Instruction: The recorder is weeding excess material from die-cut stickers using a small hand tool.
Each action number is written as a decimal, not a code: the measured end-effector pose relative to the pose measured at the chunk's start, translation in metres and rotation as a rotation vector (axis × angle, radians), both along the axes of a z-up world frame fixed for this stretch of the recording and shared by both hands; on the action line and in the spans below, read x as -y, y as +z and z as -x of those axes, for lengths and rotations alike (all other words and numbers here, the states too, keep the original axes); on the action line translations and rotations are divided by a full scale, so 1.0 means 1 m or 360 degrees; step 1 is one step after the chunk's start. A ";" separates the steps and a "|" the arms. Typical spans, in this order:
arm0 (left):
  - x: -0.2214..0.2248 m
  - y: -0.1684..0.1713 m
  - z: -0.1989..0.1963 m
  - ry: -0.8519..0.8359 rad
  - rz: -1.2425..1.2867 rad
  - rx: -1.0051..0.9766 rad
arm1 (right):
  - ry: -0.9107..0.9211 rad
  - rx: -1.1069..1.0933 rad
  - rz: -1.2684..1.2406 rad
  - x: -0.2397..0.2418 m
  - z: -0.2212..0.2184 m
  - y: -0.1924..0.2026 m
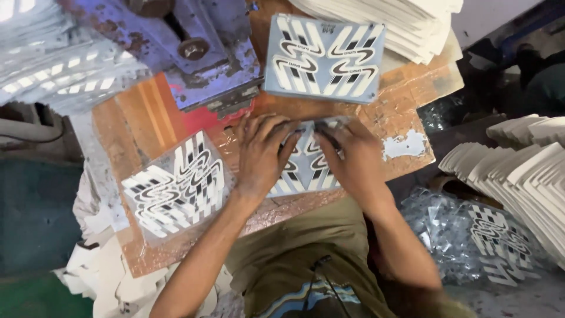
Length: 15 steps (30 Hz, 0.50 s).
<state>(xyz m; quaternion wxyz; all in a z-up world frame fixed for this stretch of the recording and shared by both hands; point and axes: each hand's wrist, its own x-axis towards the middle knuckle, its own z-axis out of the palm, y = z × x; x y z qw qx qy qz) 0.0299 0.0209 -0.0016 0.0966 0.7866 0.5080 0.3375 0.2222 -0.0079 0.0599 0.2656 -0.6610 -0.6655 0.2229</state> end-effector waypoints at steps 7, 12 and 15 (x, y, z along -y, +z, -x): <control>0.011 0.007 0.008 0.0042 -0.0016 0.0054 | 0.0792 -0.0326 0.0008 0.048 -0.013 0.006; 0.053 0.045 0.107 0.0063 0.0207 -0.0133 | 0.0264 -0.0568 -0.0039 0.079 -0.077 0.003; 0.051 0.050 0.140 0.0320 0.0093 -0.0496 | -0.0025 -0.0361 -0.0152 0.084 -0.083 -0.004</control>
